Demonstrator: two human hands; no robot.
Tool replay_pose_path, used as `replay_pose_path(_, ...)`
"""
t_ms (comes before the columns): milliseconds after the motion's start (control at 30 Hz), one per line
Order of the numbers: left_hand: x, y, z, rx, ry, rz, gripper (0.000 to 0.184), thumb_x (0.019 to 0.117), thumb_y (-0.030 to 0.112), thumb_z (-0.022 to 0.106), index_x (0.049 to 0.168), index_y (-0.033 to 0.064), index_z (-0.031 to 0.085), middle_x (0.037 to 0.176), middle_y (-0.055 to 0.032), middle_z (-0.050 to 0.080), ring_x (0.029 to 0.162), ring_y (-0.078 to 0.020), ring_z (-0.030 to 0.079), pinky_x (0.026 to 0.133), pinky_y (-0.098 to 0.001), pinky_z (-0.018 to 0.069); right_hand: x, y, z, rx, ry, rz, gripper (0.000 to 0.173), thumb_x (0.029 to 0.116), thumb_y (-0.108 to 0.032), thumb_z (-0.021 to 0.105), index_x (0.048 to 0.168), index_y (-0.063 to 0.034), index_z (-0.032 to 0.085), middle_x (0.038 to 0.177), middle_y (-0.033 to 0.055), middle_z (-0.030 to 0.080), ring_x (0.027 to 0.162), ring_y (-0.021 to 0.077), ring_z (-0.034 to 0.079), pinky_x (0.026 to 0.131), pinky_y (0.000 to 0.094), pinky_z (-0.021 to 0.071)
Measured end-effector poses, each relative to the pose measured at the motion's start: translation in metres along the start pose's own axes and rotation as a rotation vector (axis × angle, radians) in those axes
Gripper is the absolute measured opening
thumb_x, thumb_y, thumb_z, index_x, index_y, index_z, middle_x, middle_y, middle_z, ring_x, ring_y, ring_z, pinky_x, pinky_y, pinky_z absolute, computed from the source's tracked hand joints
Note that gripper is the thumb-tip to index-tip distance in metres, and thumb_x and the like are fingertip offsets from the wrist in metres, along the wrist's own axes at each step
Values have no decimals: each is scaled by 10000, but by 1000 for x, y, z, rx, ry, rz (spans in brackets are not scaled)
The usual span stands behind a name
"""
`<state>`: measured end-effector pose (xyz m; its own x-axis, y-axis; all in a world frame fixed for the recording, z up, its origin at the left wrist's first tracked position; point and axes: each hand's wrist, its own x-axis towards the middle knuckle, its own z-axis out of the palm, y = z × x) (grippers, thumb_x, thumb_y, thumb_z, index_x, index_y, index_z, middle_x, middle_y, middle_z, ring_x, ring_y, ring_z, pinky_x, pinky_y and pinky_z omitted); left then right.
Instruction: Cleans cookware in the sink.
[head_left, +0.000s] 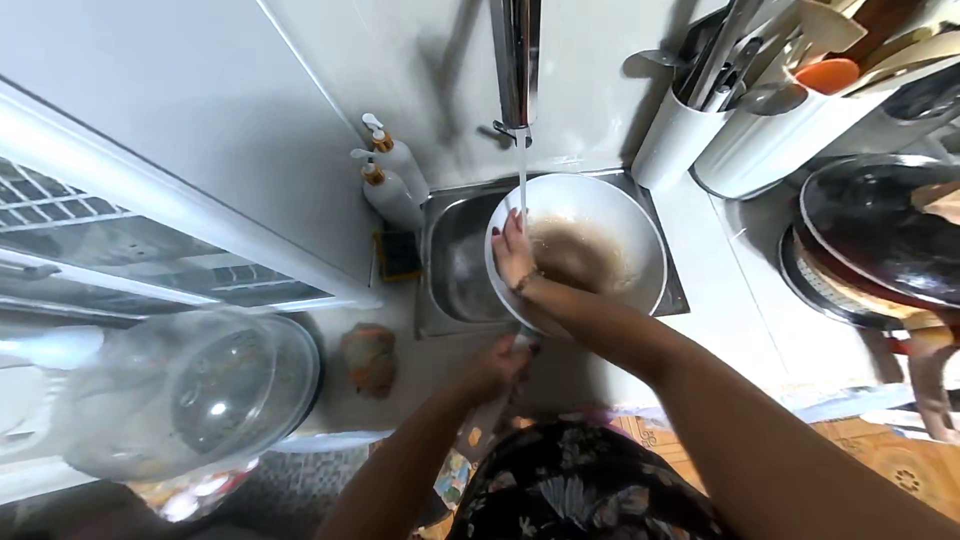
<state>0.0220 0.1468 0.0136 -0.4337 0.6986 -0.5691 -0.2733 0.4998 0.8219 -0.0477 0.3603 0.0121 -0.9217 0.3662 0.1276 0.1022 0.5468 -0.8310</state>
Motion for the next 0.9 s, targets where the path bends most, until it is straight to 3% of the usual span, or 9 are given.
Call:
replay_pose_path(100, -2, -12, -27, -11, 75, 26, 336, 1026, 365, 583, 1290, 158, 609, 901, -72, 678, 697, -198, 670, 579, -375, 593, -51, -13, -28, 78, -732, 10, 624, 1096, -405, 445, 1624, -103, 307, 1693, 113, 278, 1565, 225, 264, 1284, 423, 242)
replay_pose_path(200, -3, -30, -59, -16, 91, 60, 375, 948, 393, 694, 1232, 157, 633, 874, -58, 673, 670, -182, 657, 572, -369, 585, -61, 36, -81, -396, -991, -231, 607, 955, -532, 668, 1451, -200, 562, 1375, 115, 643, 1264, 318, 616, 1063, 601, 480)
replay_pose_path(300, -8, -36, -74, -100, 4, 44, 457, 879, 432, 763, 1197, 135, 624, 843, -49, 655, 624, -164, 637, 545, -349, 572, -55, 38, -174, -747, -883, -301, 285, 1008, -340, 638, 1194, -155, 750, 1138, 105, 748, 1111, 336, 683, 1011, 578, 491)
replay_pose_path(400, -7, -34, -80, 12, -58, 19, 416, 915, 393, 724, 1207, 113, 626, 865, -78, 667, 647, -191, 656, 564, -374, 586, -38, -5, -227, -624, -699, -691, 175, 960, -215, 685, 906, -66, 759, 888, 120, 746, 923, 331, 718, 930, 570, 533)
replay_pose_path(533, -10, 6, -80, 914, 195, -44, 403, 1028, 463, 507, 1343, 224, 587, 1112, -87, 707, 976, -271, 704, 840, -544, 586, -5, -76, -231, -566, -694, -765, 224, 916, -260, 744, 1015, -60, 765, 995, 143, 741, 990, 348, 702, 938, 592, 516)
replay_pose_path(600, -8, 10, -81, 1072, 356, -21, 376, 1021, 472, 472, 1296, 252, 607, 1082, -81, 716, 1013, -304, 696, 872, -617, 551, 18, -98, -225, -538, -706, -695, 231, 922, -264, 748, 1039, -66, 768, 1005, 135, 739, 964, 325, 702, 899, 579, 529)
replay_pose_path(733, -17, -11, -80, 960, 378, 23, 453, 1018, 619, 409, 1211, 279, 639, 926, -12, 707, 860, -205, 702, 788, -528, 591, 65, -109, -231, -331, -446, -627, 162, 963, -112, 662, 1048, -10, 755, 1097, 170, 723, 1051, 296, 689, 980, 517, 526)
replay_pose_path(800, -25, -21, -77, 808, 387, 7, 481, 1011, 661, 411, 1175, 278, 651, 878, 30, 684, 764, -132, 682, 707, -428, 609, 93, -98, -230, -251, -257, -524, 220, 984, -185, 643, 1064, -7, 745, 1079, 146, 731, 1018, 232, 697, 970, 448, 535)
replay_pose_path(900, -45, -19, -69, 566, 341, -74, 470, 1024, 634, 430, 1201, 257, 647, 860, 17, 695, 670, -142, 675, 596, -389, 600, 126, -84, -213, -324, -134, -239, 281, 1000, -265, 643, 1075, -10, 736, 1023, 178, 733, 969, 311, 699, 921, 554, 515)
